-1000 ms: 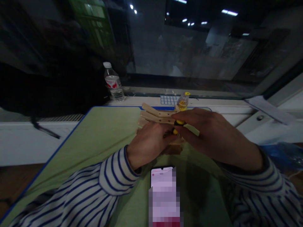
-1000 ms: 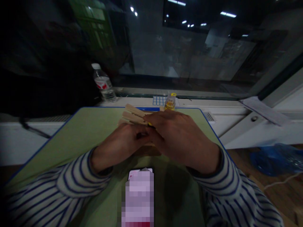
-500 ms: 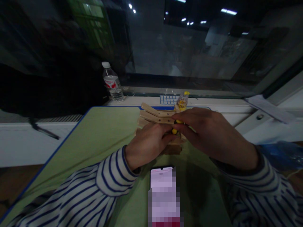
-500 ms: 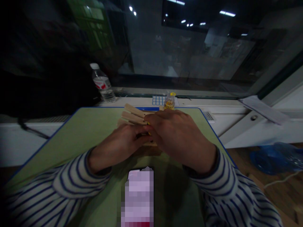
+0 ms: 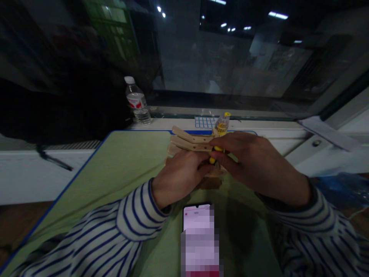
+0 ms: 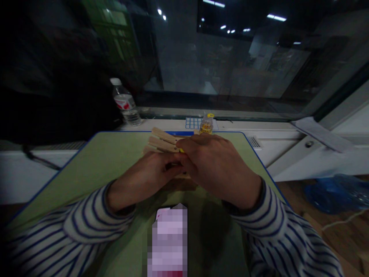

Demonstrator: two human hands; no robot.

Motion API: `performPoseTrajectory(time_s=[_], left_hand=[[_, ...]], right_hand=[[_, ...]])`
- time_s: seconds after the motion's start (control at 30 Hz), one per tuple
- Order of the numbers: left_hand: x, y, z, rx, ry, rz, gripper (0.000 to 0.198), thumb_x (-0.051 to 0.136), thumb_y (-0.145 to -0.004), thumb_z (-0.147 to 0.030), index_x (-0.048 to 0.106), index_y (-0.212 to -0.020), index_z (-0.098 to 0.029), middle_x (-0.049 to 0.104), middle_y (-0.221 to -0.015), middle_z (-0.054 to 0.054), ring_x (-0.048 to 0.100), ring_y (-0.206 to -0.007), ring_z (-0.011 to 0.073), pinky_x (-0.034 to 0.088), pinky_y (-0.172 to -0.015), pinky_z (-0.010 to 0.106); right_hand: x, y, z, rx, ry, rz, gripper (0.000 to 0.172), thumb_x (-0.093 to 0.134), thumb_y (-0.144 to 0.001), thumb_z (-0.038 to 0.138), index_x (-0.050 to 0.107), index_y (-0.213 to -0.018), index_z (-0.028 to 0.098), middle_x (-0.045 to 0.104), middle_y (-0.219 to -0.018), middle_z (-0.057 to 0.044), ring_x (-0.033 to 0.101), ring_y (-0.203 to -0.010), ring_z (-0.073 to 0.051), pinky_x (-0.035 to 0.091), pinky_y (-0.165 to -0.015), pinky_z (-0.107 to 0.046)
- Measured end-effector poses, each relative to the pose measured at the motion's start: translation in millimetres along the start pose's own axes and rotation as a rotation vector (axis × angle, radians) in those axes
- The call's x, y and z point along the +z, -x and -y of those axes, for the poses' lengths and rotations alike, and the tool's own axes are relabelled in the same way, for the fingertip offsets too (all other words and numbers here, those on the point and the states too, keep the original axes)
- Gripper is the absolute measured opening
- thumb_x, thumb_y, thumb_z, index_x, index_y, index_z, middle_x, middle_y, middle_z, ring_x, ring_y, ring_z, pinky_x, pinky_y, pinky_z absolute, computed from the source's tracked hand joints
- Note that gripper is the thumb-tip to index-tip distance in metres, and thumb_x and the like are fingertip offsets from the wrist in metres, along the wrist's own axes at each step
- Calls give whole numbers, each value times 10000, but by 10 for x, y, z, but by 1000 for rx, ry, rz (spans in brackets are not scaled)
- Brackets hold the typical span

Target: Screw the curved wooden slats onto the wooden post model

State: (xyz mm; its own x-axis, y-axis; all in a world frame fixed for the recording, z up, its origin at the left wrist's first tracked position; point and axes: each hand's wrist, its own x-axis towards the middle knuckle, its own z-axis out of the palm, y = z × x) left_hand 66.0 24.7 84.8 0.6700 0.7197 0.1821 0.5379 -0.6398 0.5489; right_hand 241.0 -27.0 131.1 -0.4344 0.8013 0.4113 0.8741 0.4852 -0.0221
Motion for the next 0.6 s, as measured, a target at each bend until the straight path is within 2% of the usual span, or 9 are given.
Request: performPoseTrajectory(time_s=[0.17,0.3,0.47,0.6], left_hand=[[14,2,31,52,-10,-16,187,549,-915,-289,714,-992,-247,727,-1046,21,651,-1021,233,468,-953,375],[17,6,38,53,-1,-28,189,558,-908,-301,712,-999,-241,720,-1074,31,641,-1050,239,473,-955,371],[16,16,30,36,-3,-9,196,547,-913,-296,708,-1014,-245,727,-1043,37,655,-1021,241,485,-939,385],[18,12,18,21,-23,12,219,516,-927,-265,696,-1051,-253,715,-1103,36,646,-1054,245,474,-947,402]], right_hand=[[6,4,-19,-36,-68,12,271,530,-917,226,647,-1156,177,702,-1148,-83,651,-1022,-232,495,-887,-366],[4,7,-29,-47,-89,13,284,513,-921,198,641,-1173,176,701,-1162,-73,653,-1032,-231,498,-898,-372],[10,7,-39,-51,-53,16,257,517,-921,211,654,-1136,182,708,-1138,-88,669,-982,-243,513,-837,-377],[10,3,-36,-31,-29,9,240,525,-921,211,654,-1121,186,713,-1121,-90,675,-959,-247,517,-812,-378]])
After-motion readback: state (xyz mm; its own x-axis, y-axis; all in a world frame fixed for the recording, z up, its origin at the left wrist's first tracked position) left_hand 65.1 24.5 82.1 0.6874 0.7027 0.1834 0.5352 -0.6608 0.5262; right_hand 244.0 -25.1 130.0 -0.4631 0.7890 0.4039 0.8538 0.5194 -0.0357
